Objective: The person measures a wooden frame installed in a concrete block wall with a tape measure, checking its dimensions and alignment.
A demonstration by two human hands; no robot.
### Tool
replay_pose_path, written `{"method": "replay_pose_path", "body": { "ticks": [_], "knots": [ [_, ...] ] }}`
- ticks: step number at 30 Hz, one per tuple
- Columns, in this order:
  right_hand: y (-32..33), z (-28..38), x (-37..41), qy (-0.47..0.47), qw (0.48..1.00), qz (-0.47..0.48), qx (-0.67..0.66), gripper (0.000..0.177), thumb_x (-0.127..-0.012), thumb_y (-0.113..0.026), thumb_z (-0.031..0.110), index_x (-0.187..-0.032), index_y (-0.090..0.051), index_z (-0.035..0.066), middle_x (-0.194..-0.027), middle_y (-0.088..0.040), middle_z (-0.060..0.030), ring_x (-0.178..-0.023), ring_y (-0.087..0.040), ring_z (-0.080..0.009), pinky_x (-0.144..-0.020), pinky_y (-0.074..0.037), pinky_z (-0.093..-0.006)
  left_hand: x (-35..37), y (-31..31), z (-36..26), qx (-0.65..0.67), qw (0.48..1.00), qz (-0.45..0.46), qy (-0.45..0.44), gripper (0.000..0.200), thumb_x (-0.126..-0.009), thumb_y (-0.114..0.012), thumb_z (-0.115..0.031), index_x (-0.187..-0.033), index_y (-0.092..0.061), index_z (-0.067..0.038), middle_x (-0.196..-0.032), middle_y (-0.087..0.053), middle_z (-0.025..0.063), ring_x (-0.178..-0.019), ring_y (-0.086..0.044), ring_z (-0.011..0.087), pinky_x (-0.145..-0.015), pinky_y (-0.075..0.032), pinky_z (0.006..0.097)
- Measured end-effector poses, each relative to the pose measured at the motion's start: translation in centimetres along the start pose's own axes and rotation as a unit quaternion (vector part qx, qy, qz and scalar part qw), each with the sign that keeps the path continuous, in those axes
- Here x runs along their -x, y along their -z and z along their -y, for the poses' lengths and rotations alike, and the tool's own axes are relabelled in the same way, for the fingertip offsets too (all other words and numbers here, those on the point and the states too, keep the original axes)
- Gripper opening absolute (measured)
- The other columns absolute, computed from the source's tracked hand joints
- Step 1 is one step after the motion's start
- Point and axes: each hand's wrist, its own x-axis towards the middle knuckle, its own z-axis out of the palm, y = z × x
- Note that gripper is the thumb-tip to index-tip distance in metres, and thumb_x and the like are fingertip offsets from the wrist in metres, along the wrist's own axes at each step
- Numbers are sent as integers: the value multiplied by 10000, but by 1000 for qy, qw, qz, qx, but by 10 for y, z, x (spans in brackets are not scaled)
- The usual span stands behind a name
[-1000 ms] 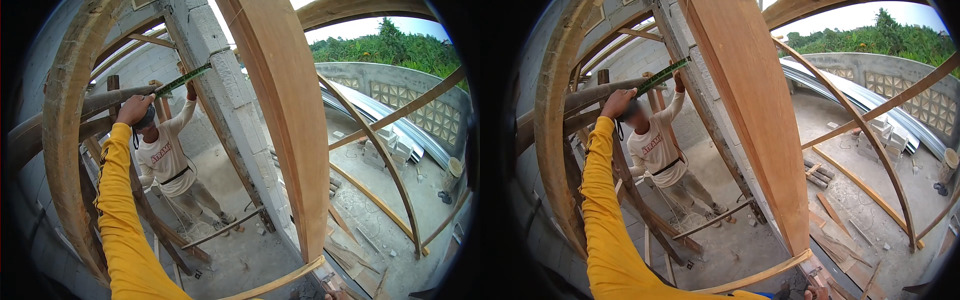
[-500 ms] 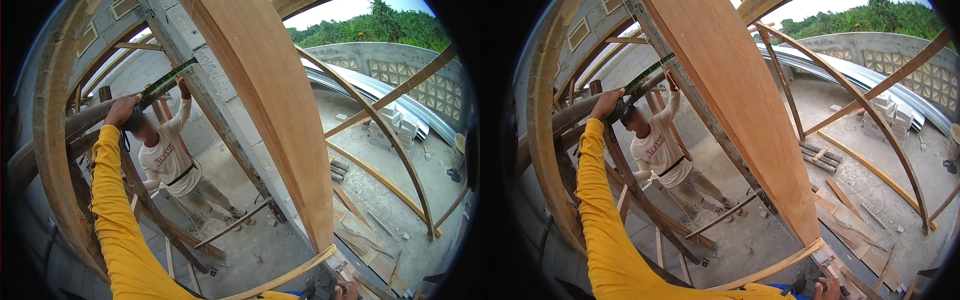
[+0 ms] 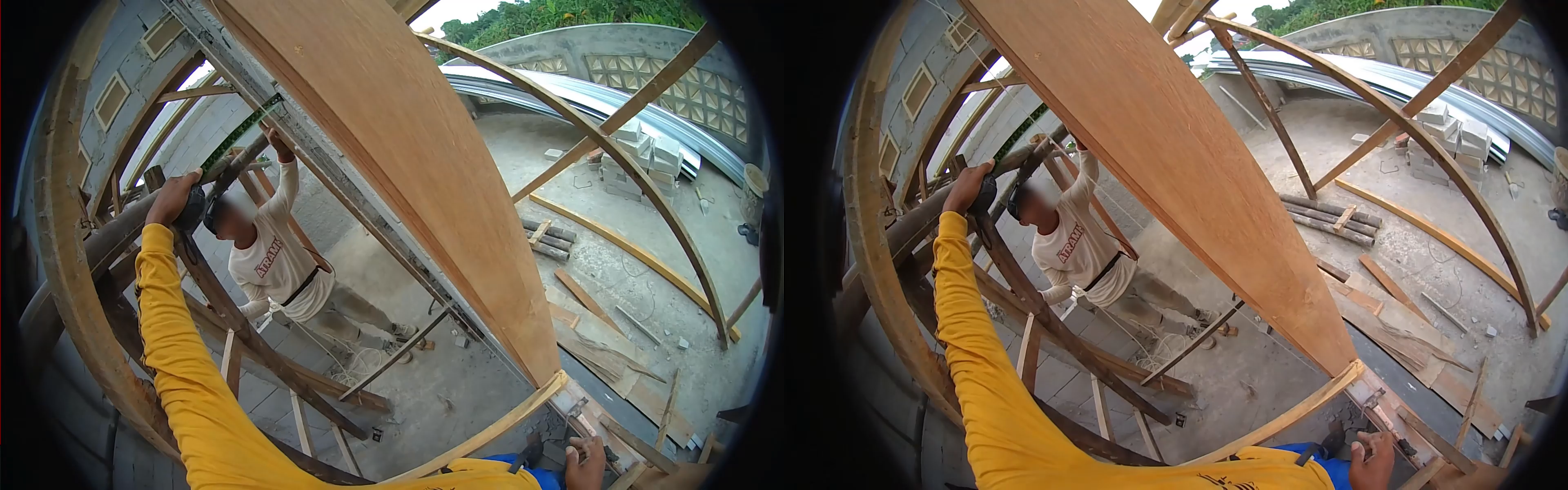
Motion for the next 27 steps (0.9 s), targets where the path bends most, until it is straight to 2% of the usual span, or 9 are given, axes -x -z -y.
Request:
{"method": "replay_pose_path", "body": {
  "ticks": [2,5,11,14,17,20,23,27],
  "knots": [
    [1,3,-1,-10,1000,-2,-2,209,-923,-604,115,-1103,-690,52,-1102,-683,-164,-1058,-641,-338,-943,-497,-405,2,1,-5,19,1000,-9,16,371,-1051,-416,-256,-1220,-628,-2,-1032,-695,265,-928,-665,376,-892,-467,407],
    [4,10,-3,-25,1000,-1,-12,206,-920,-611,117,-1098,-693,54,-1097,-683,-164,-1053,-642,-338,-941,-498,-404,-1,5,-4,24,999,29,27,432,-1060,-399,-336,-1246,-636,-27,-1086,-687,275,-977,-650,413,-923,-455,436],
    [7,11,-4,-11,1000,-2,-8,205,-915,-613,111,-1091,-695,48,-1087,-686,-163,-1049,-640,-339,-940,-499,-404,-3,7,-1,33,998,36,29,442,-1064,-393,-342,-1247,-636,-22,-1069,-691,267,-949,-656,402,-914,-455,431],
    [6,7,-5,-4,1000,0,-10,204,-915,-610,108,-1087,-698,43,-1085,-688,-165,-1049,-639,-339,-939,-499,-407,-4,2,4,56,998,-4,14,418,-1042,-444,-329,-1118,-631,38,-852,-665,223,-739,-633,288,-756,-457,406],
    [7,10,-6,-6,1000,3,-15,205,-914,-606,103,-1085,-700,41,-1087,-690,-168,-1047,-640,-340,-935,-500,-409,-3,3,2,74,996,-3,45,426,-1039,-449,-337,-1109,-642,37,-825,-658,205,-712,-627,265,-743,-459,400],
    [7,11,-7,-6,1000,3,-12,208,-912,-604,98,-1088,-701,42,-1089,-690,-172,-1045,-640,-343,-930,-502,-410,-3,11,-4,29,997,48,53,445,-1053,-419,-353,-1243,-652,-25,-1059,-694,253,-954,-666,369,-898,-465,420],
    [6,9,-7,0,1000,4,-9,210,-912,-603,95,-1092,-698,43,-1086,-689,-174,-1042,-640,-345,-927,-503,-412,-1,15,-11,50,994,58,73,432,-1052,-422,-335,-1250,-648,-25,-1069,-695,252,-974,-663,368,-908,-464,419],
    [7,9,-9,6,1000,7,-1,210,-916,-605,100,-1099,-694,47,-1082,-686,-168,-1039,-642,-342,-925,-503,-413,-5,11,1,44,996,54,56,433,-1051,-418,-334,-1243,-640,-16,-1074,-694,264,-981,-662,383,-917,-461,418]
  ]
}}
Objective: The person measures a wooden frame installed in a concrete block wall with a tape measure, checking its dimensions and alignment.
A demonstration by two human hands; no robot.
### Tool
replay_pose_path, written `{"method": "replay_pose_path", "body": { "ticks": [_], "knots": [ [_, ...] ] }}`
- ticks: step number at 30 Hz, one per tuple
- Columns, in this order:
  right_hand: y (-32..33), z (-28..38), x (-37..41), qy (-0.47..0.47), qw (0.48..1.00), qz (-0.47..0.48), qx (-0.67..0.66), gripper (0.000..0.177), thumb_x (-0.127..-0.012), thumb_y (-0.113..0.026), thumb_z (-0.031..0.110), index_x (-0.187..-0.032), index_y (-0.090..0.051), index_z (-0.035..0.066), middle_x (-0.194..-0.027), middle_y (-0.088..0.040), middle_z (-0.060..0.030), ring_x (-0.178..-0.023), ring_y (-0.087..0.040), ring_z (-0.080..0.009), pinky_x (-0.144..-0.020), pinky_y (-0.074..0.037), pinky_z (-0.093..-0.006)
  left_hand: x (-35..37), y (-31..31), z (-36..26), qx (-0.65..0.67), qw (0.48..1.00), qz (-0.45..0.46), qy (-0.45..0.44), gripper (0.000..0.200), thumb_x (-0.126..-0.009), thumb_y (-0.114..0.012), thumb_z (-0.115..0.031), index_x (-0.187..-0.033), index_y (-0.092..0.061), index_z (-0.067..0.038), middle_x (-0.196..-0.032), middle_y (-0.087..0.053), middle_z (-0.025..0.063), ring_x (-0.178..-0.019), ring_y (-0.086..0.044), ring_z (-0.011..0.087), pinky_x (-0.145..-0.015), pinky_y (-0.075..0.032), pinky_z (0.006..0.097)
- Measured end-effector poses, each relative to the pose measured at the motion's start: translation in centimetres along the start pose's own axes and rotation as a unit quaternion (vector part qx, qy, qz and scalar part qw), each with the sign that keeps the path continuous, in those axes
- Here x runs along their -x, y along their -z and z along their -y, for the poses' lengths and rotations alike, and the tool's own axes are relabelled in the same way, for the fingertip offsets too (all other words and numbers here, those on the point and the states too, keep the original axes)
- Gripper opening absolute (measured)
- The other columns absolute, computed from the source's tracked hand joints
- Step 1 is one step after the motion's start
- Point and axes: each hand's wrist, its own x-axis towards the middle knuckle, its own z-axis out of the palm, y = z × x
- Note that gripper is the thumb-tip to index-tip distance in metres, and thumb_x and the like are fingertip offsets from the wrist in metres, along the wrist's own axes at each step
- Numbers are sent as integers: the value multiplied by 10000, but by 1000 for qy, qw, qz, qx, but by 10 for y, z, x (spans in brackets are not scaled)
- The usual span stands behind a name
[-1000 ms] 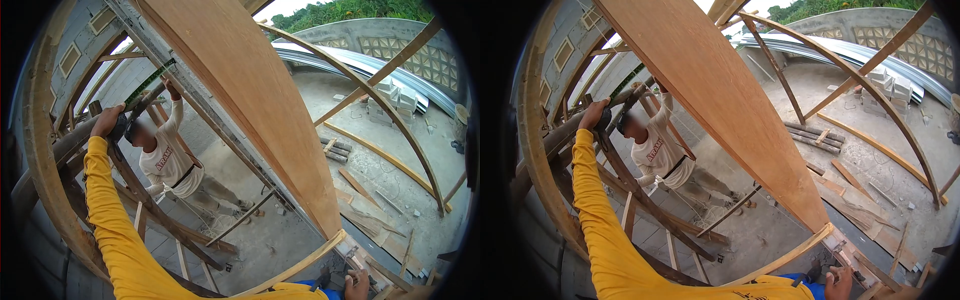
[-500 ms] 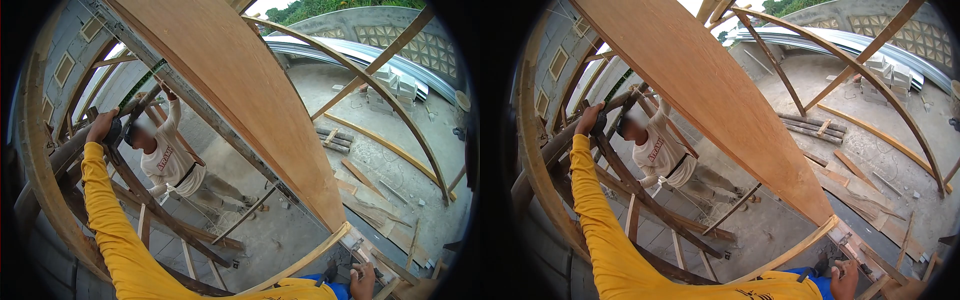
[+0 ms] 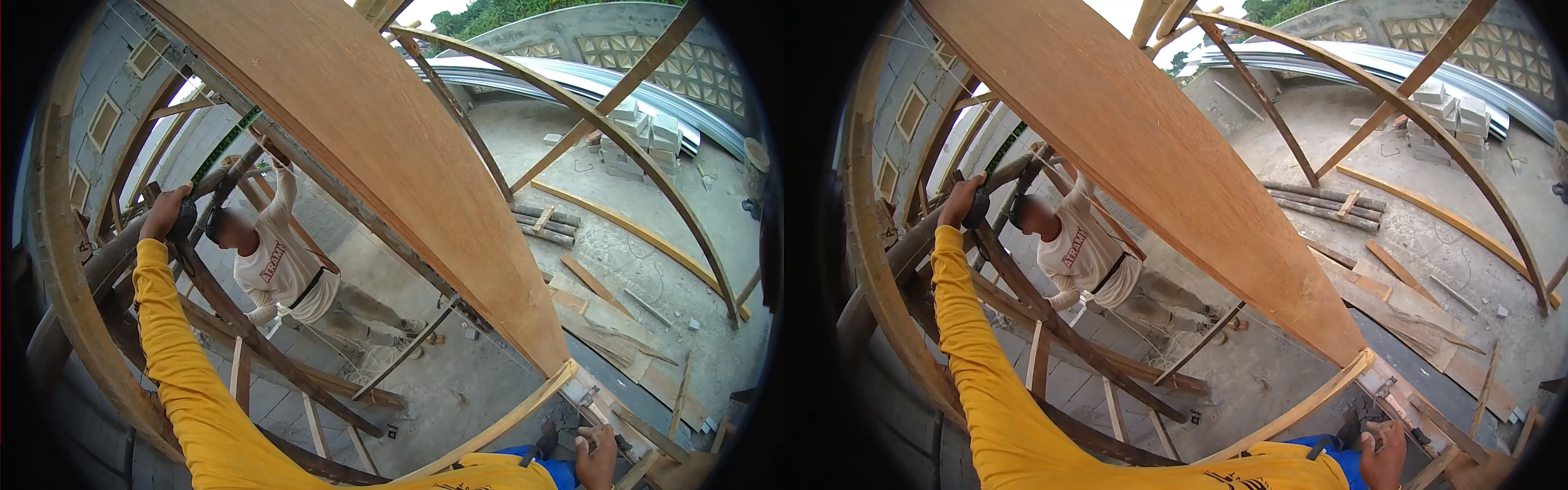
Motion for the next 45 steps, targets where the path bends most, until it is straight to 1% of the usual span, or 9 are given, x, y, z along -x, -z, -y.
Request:
{"method": "replay_pose_path", "body": {
  "ticks": [2,5,7,9,13,15,19,36,45],
  "knots": [
    [1,1,0,-5,1000,0,-3,209,-920,-605,103,-1103,-692,50,-1083,-685,-164,-1039,-643,-341,-925,-503,-411,0,2,-2,22,1000,2,21,437,-1049,-416,-337,-1234,-640,-10,-1074,-692,271,-983,-660,393,-923,-458,420],
    [1,2,-2,-16,1000,3,-13,207,-926,-604,110,-1104,-692,55,-1090,-683,-161,-1041,-642,-342,-927,-503,-410,2,-5,1,26,996,-59,-55,530,-1026,-459,-424,-901,-607,70,-737,-617,166,-641,-579,240,-709,-453,392],
    [-2,0,-3,-15,1000,4,-17,205,-931,-602,116,-1105,-690,54,-1094,-682,-162,-1044,-641,-344,-928,-504,-411,1,-11,6,31,995,-75,-49,543,-1023,-464,-418,-934,-611,97,-746,-626,169,-663,-573,238,-734,-462,389],
    [-4,-2,-4,-3,1000,7,-14,204,-936,-600,122,-1105,-686,49,-1096,-680,-166,-1048,-640,-348,-929,-504,-414,27,0,-35,20,999,-1,25,464,-1046,-415,-380,-1136,-636,17,-1026,-691,268,-939,-655,405,-881,-463,436],
    [-5,-3,-9,18,999,19,-33,207,-942,-597,132,-1107,-674,35,-1095,-675,-176,-1054,-634,-358,-930,-503,-423,64,-18,-14,-20,992,-44,-113,458,-1023,-477,-377,-993,-655,43,-858,-659,272,-785,-633,405,-756,-464,441],
    [-2,-1,-10,22,998,32,-39,208,-944,-592,132,-1106,-668,27,-1092,-672,-183,-1052,-630,-365,-931,-500,-427,94,-22,-30,52,997,-49,13,532,-990,-507,-444,-917,-662,60,-804,-648,277,-741,-616,415,-722,-461,449],
    [-1,-6,-11,31,997,41,-59,205,-945,-586,123,-1103,-667,19,-1088,-666,-194,-1049,-620,-380,-944,-490,-435,135,-47,-44,65,994,-66,65,578,-968,-526,-477,-885,-672,76,-812,-641,302,-798,-657,426,-745,-477,454],
    [38,-33,-4,107,989,91,-47,198,-911,-631,153,-1077,-692,64,-1024,-671,-171,-1009,-601,-378,-913,-462,-469,315,10,-158,103,978,-121,136,444,-960,-559,-415,-876,-689,1,-701,-640,165,-657,-655,288,-647,-471,381],
    [47,-26,-5,110,981,143,-78,215,-897,-632,155,-1080,-695,60,-1054,-685,-166,-1036,-615,-375,-930,-465,-464,339,37,-178,165,971,-153,84,435,-989,-555,-381,-768,-607,-10,-599,-520,89,-526,-507,170,-541,-407,330]
  ]
}}
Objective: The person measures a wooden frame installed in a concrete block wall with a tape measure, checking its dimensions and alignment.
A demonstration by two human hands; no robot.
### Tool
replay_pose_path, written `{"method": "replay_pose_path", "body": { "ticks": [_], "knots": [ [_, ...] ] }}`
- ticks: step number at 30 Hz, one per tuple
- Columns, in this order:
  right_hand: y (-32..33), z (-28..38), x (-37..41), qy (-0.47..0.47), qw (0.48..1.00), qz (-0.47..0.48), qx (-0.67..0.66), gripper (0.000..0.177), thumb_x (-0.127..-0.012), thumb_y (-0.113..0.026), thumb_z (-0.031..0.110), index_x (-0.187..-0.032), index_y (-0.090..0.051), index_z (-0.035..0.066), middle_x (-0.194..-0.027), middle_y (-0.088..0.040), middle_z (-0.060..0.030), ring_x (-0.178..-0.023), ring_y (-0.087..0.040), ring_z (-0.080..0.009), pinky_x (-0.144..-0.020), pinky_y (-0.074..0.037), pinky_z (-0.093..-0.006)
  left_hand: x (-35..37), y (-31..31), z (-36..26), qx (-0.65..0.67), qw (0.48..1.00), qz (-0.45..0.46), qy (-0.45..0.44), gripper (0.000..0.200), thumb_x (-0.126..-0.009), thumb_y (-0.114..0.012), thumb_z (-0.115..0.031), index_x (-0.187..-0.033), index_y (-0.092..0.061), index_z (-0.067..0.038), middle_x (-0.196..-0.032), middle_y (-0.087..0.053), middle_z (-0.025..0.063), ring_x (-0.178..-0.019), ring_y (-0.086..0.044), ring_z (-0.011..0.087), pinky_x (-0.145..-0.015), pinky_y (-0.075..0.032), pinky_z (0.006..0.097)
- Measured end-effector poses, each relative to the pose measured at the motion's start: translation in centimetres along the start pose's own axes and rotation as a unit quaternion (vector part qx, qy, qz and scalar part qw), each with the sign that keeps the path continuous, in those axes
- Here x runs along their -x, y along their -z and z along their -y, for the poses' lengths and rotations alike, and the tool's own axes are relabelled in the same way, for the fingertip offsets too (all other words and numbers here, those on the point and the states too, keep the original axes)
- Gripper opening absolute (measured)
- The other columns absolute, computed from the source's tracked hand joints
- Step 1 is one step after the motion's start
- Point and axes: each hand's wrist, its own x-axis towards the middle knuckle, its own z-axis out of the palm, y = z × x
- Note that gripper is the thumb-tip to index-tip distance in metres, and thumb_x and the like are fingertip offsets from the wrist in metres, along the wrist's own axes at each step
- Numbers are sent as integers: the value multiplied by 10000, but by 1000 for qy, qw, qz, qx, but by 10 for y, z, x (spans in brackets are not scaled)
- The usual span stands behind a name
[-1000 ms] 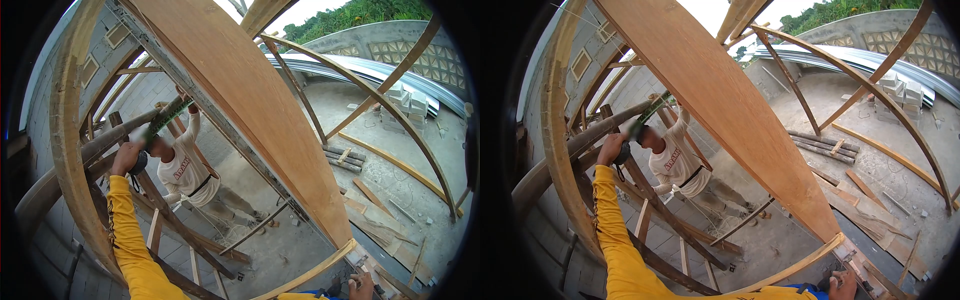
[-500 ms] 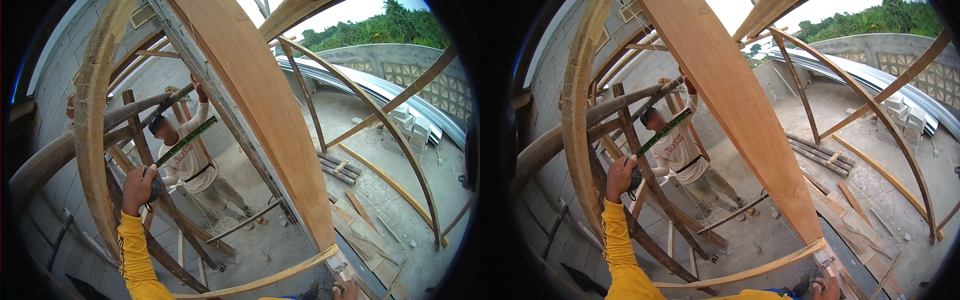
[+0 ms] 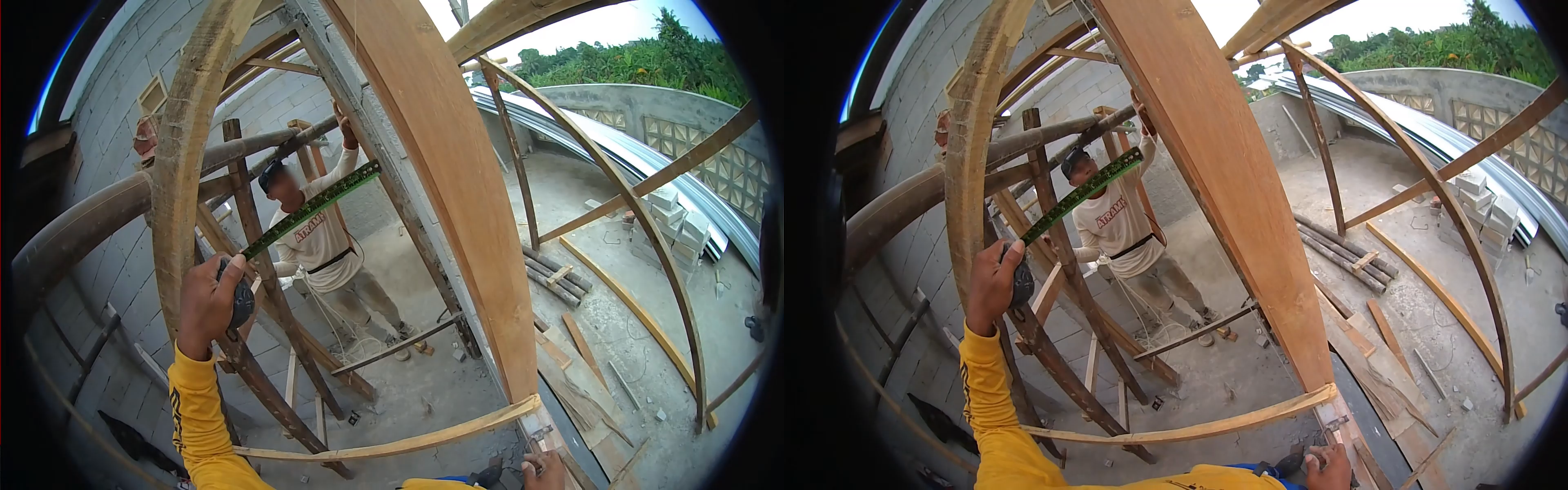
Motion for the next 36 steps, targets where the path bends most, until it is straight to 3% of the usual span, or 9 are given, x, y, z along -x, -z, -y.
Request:
{"method": "replay_pose_path", "body": {
  "ticks": [5,8,9,12,21,25,36],
  "knots": [
    [-6,-3,2,2,1000,8,3,229,-900,-649,199,-1085,-706,77,-1074,-697,-157,-1040,-636,-366,-919,-488,-450,-9,2,-16,-22,999,-29,-31,442,-1002,-546,-370,-755,-598,-7,-596,-531,80,-512,-497,156,-535,-395,327],
    [-7,5,-2,-11,1000,8,-14,247,-879,-686,156,-1062,-700,-10,-1008,-644,-183,-872,-682,-297,-781,-555,-373,-21,4,-13,-15,999,-17,-29,450,-1006,-544,-367,-751,-586,2,-605,-558,89,-523,-535,156,-554,-421,322],
    [-13,3,-2,-34,997,-7,-72,175,-818,-719,75,-977,-725,1,-936,-611,-190,-811,-655,-310,-732,-535,-364,-24,4,-15,-1,1000,-9,-21,455,-1007,-543,-369,-752,-583,6,-609,-567,93,-531,-551,158,-562,-432,322],
    [-14,13,-4,-34,994,-27,-96,163,-813,-722,55,-965,-745,2,-904,-621,-148,-800,-625,-273,-680,-511,-330,-29,5,-22,21,1000,9,-12,467,-1010,-537,-374,-755,-575,15,-621,-590,103,-553,-592,166,-585,-461,320],
    [-12,3,-1,-6,999,-28,-45,177,-839,-698,85,-993,-738,9,-904,-625,-146,-831,-623,-275,-729,-507,-337,-40,7,-24,-59,998,8,-34,517,-1001,-538,-424,-821,-621,54,-674,-550,171,-621,-549,274,-663,-453,379],
    [-8,4,-1,-48,996,-18,-73,177,-837,-695,85,-992,-736,8,-913,-624,-144,-844,-623,-277,-728,-507,-339,-40,6,-23,-51,998,22,-16,528,-1001,-528,-439,-837,-631,52,-677,-549,175,-625,-541,275,-674,-453,385],
    [-6,-8,2,-25,997,-30,-69,178,-851,-714,101,-1010,-735,24,-880,-593,-141,-723,-628,-251,-672,-501,-335,-51,-2,-16,-56,998,28,-25,534,-1004,-519,-447,-849,-627,53,-694,-550,164,-624,-520,258,-673,-445,378]
  ]
}}
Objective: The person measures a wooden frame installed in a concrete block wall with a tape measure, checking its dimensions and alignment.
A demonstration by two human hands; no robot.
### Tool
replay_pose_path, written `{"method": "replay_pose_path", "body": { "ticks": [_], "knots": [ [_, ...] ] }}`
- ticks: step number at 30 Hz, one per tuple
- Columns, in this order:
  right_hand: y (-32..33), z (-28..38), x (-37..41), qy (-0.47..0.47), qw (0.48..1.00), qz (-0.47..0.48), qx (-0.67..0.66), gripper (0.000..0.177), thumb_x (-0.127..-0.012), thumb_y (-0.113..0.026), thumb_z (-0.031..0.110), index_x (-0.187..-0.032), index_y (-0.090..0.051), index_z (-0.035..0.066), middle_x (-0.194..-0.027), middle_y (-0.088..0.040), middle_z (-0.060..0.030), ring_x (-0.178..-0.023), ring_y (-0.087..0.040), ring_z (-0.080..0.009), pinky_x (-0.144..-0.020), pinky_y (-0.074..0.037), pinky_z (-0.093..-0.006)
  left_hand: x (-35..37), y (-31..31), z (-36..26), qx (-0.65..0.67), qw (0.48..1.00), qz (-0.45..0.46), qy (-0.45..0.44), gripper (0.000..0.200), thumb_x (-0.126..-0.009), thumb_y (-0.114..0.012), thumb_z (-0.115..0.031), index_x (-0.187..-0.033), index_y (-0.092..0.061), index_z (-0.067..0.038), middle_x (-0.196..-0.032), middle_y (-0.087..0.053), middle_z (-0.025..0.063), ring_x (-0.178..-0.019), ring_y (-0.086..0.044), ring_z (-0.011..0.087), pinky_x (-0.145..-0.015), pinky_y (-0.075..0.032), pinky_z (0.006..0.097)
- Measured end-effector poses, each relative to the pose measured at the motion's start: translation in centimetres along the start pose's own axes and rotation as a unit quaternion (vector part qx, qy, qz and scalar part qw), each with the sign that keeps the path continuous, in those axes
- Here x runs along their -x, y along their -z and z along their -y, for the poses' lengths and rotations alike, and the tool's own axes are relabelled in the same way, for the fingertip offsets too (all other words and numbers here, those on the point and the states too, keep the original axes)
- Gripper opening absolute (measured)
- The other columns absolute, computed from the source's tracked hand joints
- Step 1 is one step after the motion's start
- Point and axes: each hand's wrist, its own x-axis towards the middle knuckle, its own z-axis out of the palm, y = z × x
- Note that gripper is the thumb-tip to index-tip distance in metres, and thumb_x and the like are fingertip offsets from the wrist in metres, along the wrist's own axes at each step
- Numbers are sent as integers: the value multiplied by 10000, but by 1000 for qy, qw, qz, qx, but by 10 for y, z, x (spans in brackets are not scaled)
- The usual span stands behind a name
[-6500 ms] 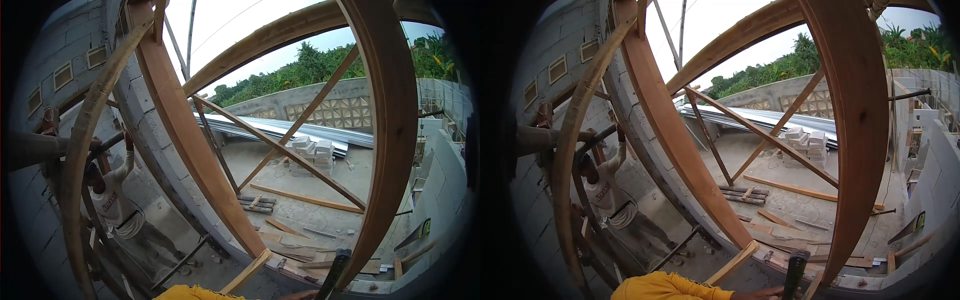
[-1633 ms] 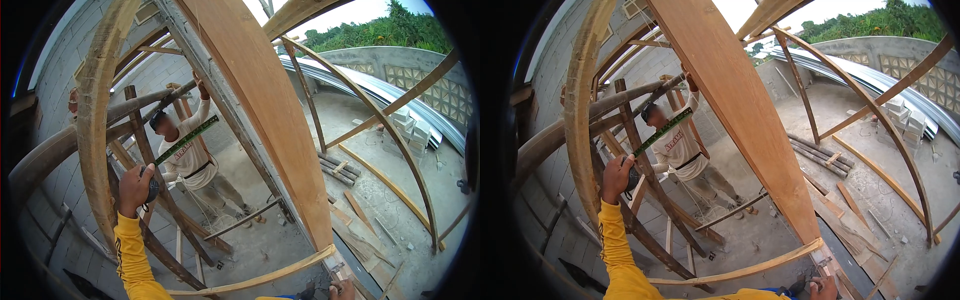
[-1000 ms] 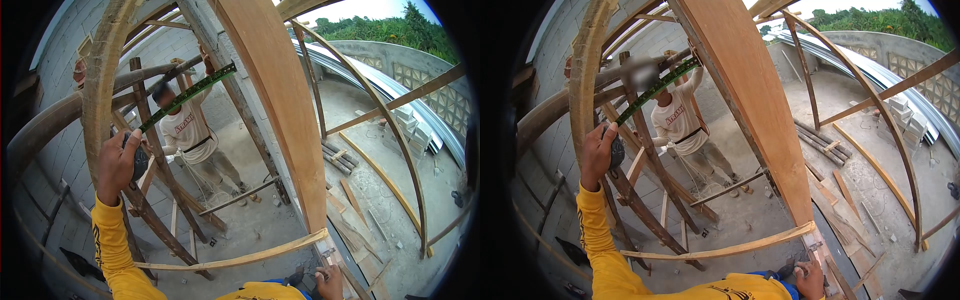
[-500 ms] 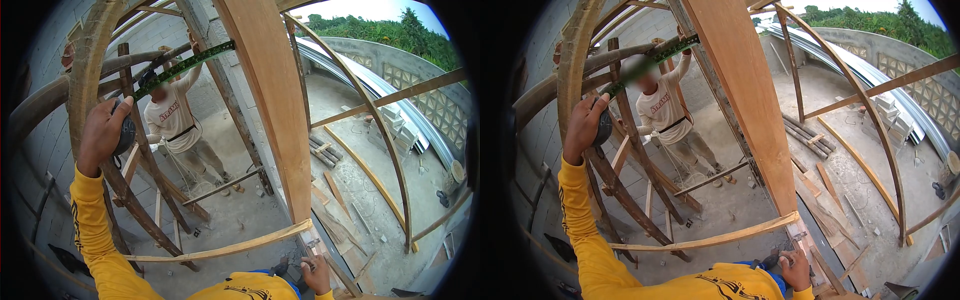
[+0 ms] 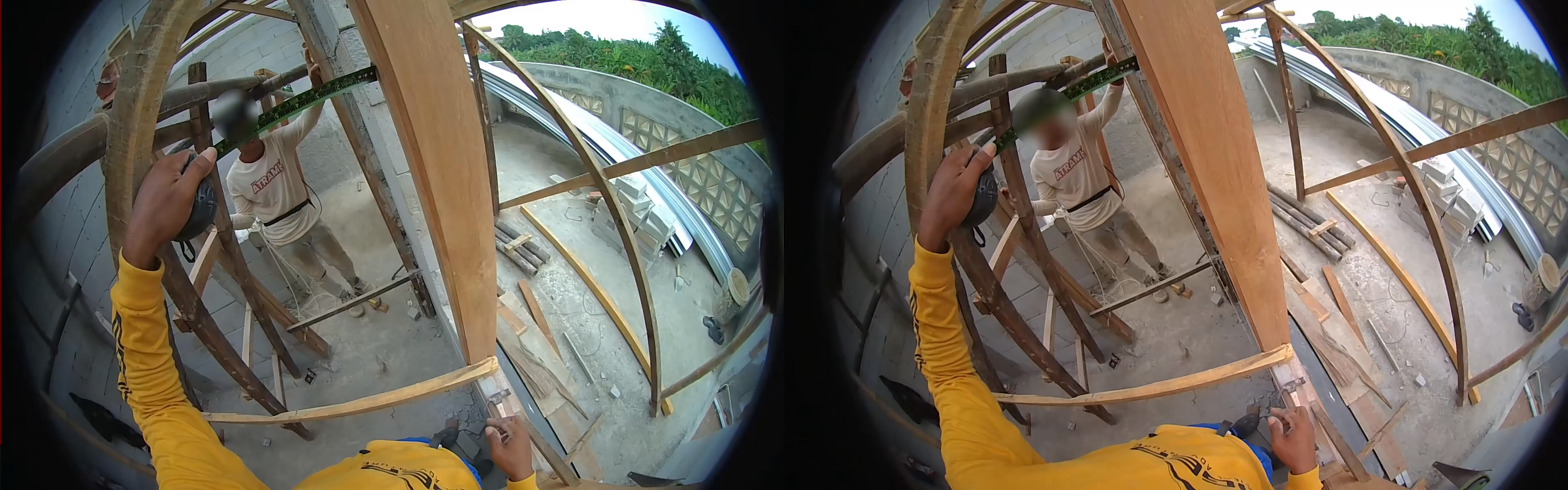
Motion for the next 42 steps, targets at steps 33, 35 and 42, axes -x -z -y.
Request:
{"method": "replay_pose_path", "body": {
  "ticks": [33,35,42],
  "knots": [
    [3,0,-19,-29,999,40,14,180,-858,-715,122,-1012,-733,31,-886,-596,-135,-781,-603,-284,-691,-489,-354,84,-42,45,96,978,165,85,471,-977,-559,-355,-738,-534,50,-606,-442,137,-564,-394,211,-577,-368,380],
    [4,4,-23,-24,998,51,22,182,-857,-716,122,-1015,-734,34,-892,-604,-138,-797,-607,-293,-697,-492,-359,89,-54,44,77,978,170,93,507,-962,-575,-386,-722,-536,59,-602,-444,160,-564,-386,239,-575,-366,402],
    [2,9,-23,21,995,77,63,198,-885,-708,132,-1057,-744,40,-923,-616,-124,-761,-629,-221,-634,-508,-288,84,-103,38,48,967,242,66,584,-949,-564,-484,-744,-617,60,-637,-548,213,-562,-508,323,-597,-405,447]
  ]
}}
